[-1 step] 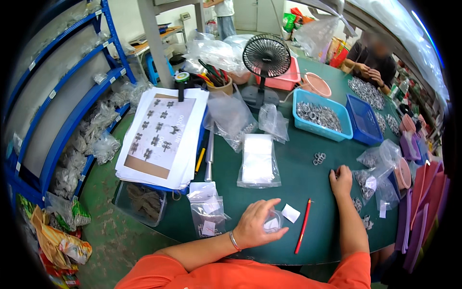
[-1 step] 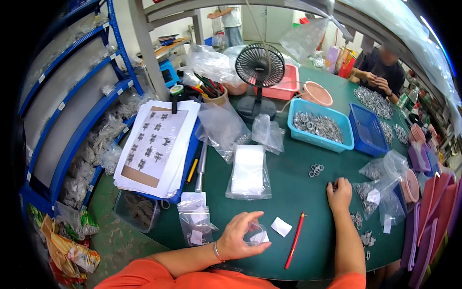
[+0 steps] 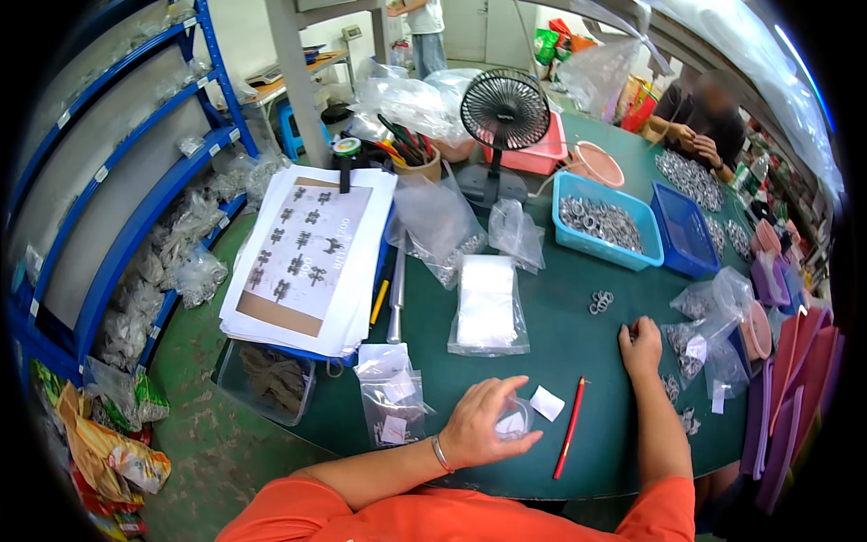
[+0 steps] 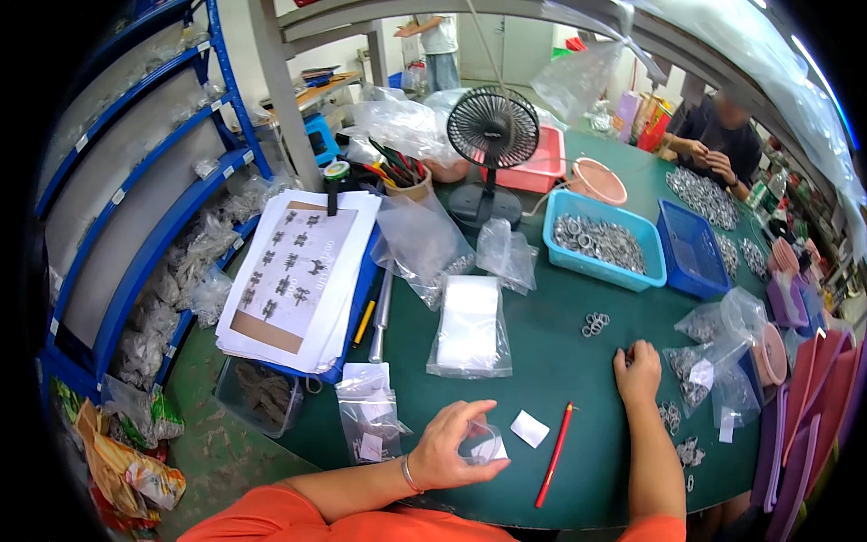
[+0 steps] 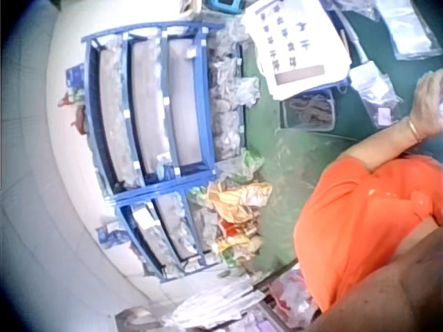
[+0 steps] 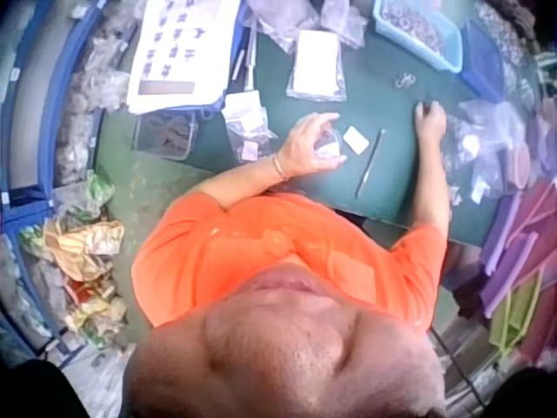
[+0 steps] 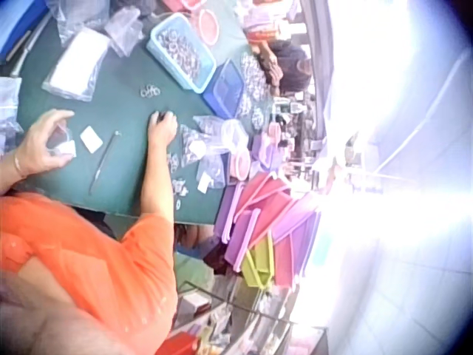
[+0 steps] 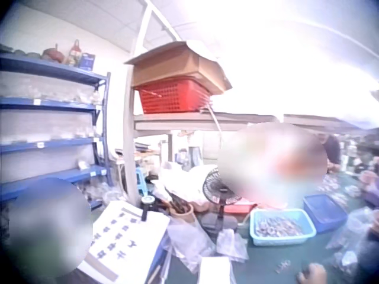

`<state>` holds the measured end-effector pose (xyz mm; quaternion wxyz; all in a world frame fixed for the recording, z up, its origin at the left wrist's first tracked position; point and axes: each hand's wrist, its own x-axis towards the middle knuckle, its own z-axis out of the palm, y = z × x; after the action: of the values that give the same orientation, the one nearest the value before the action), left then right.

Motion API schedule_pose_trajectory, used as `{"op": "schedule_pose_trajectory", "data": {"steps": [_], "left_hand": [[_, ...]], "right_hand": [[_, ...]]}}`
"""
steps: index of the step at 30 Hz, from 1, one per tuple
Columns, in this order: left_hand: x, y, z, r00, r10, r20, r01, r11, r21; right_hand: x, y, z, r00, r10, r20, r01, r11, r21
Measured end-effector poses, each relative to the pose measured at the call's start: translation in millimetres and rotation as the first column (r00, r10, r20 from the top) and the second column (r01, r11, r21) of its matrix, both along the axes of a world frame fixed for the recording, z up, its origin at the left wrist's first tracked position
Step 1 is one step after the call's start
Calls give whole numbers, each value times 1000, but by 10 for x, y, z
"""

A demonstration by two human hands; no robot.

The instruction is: The person sorts small metal hardware components, including screws and rings, from a table into clear plastic bags. They write labels on small white paper slips using a red pencil and attach these labels to the filled bags. The person works at a green table in a workshop environment, organizing the hardware into distinct batches.

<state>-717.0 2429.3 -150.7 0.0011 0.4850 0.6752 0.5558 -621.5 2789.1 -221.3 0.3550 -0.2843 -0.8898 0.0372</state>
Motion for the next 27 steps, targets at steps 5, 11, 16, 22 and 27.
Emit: {"op": "schedule_pose_trajectory", "data": {"steps": [5, 11, 16, 22, 27], "left_hand": [[-44, -18, -1, 999, 15, 41, -17, 998, 59], [-132, -40, -175, 980, 81, 184, -110, 982, 153], [-166, -59, -149, 944, 82, 320, -185, 934, 306], [-171, -62, -121, 916, 58, 397, -207, 917, 342], [-199, -104, -117, 937, 27, 349, -155, 926, 344]], "right_hand": [[166, -106, 75, 1000, 28, 8, -28, 999, 44], [164, -72, 114, 995, -61, -83, 61, 998, -9], [20, -624, 325, 950, -74, -303, -44, 930, -364], [0, -1006, 514, 989, -1, -149, -64, 901, -429], [389, -824, 598, 960, 169, 223, -12, 822, -570]]}}
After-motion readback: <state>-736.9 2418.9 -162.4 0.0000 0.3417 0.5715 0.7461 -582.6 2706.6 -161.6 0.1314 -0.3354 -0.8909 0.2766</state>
